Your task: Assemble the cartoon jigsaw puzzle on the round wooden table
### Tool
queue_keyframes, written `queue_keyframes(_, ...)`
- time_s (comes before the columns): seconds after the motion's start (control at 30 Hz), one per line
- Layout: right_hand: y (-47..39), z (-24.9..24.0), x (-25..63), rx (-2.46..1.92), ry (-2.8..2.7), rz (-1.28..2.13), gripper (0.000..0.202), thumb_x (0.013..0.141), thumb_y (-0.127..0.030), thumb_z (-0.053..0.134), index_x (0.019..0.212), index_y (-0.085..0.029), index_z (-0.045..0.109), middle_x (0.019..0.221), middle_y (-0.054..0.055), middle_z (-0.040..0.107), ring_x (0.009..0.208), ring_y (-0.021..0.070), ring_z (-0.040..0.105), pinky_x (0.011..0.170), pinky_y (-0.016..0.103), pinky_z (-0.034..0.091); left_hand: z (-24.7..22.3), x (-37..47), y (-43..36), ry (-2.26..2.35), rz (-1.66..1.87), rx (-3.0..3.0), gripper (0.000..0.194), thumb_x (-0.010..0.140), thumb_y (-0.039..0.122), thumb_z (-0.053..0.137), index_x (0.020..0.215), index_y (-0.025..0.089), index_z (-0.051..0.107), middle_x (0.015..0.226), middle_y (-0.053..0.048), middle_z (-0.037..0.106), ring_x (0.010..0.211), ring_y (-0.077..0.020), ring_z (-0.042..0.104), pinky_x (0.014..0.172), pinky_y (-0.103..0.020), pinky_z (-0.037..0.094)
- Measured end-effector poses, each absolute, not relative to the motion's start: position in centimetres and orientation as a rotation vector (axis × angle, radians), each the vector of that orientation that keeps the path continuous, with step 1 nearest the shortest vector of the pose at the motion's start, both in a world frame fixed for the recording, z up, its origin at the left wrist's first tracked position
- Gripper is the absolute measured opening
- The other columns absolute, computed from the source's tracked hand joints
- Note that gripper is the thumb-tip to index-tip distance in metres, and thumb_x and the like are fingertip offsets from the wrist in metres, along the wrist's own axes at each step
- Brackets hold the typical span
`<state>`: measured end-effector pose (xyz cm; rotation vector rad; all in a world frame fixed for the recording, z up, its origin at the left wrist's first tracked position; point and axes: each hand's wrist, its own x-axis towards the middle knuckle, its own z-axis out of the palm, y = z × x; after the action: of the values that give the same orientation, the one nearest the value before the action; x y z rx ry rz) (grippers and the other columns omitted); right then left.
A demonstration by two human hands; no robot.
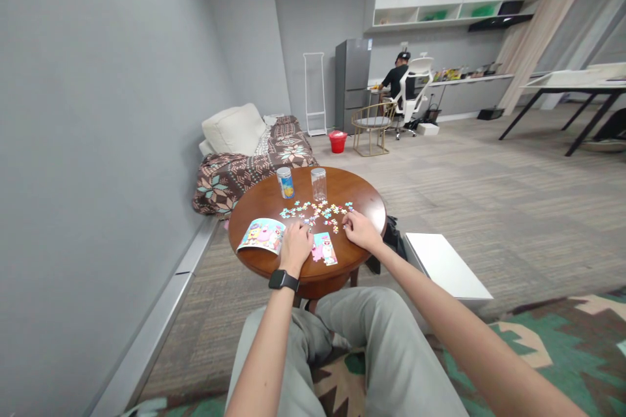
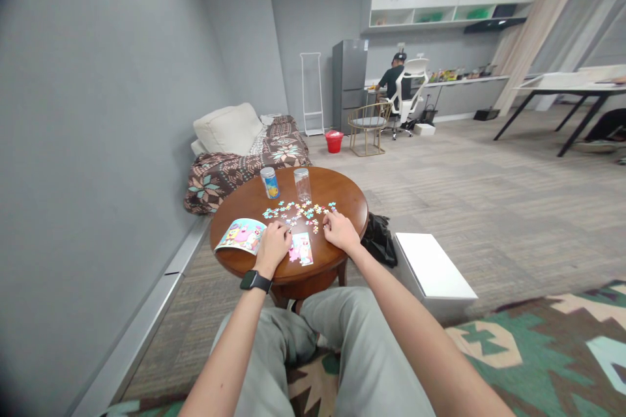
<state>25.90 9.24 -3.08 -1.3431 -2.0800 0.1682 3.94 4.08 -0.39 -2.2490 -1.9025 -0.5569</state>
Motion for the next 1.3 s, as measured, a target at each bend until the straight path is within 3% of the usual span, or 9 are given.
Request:
queue_keyframes(0.53,9.16,-2.92,25.86,-1.354,-2.069,0.173,0.016,0.076,-0.009,0.048,0.080,-0.020,0.059,0.081,0.003,0.060,0.077,0.0169,0.055,0.076,0.028,0.042,-0.77,3.95,4.49,-1.905,-0.579,-2.265,0.019,0.090,0.015,0.046,0.092,0.018,0.065,0.097,-0.008,0.068,0.096,-0.0220,0.059,0.088,-0.035,0.041)
queue_keyframes(0.97,8.95,-2.69,25.93,-1.336,-2.081,0.166,0.009,0.080,-0.015,0.052,0.078,-0.020,0.060,0.075,0.002,0.058,0.073,0.0169,0.054,0.071,0.027,0.042,-0.39,4.07,4.13,-1.920,-0.541,-2.215,0.017,0.090,0.017,0.046,0.090,0.018,0.064,0.096,-0.009,0.063,0.095,-0.0231,0.056,0.086,-0.035,0.042)
queue_keyframes(1.3,8.88,-2.66,26.20,-1.282,-2.109,0.260,0.031,0.066,0.000,0.046,0.082,-0.021,0.061,0.083,0.002,0.060,0.081,0.0173,0.058,0.079,0.028,0.046,-0.14,4.09,3.94,-1.907,-0.514,-2.221,0.017,0.091,0.017,0.046,0.089,0.018,0.062,0.095,-0.009,0.063,0.093,-0.0237,0.056,0.084,-0.036,0.042)
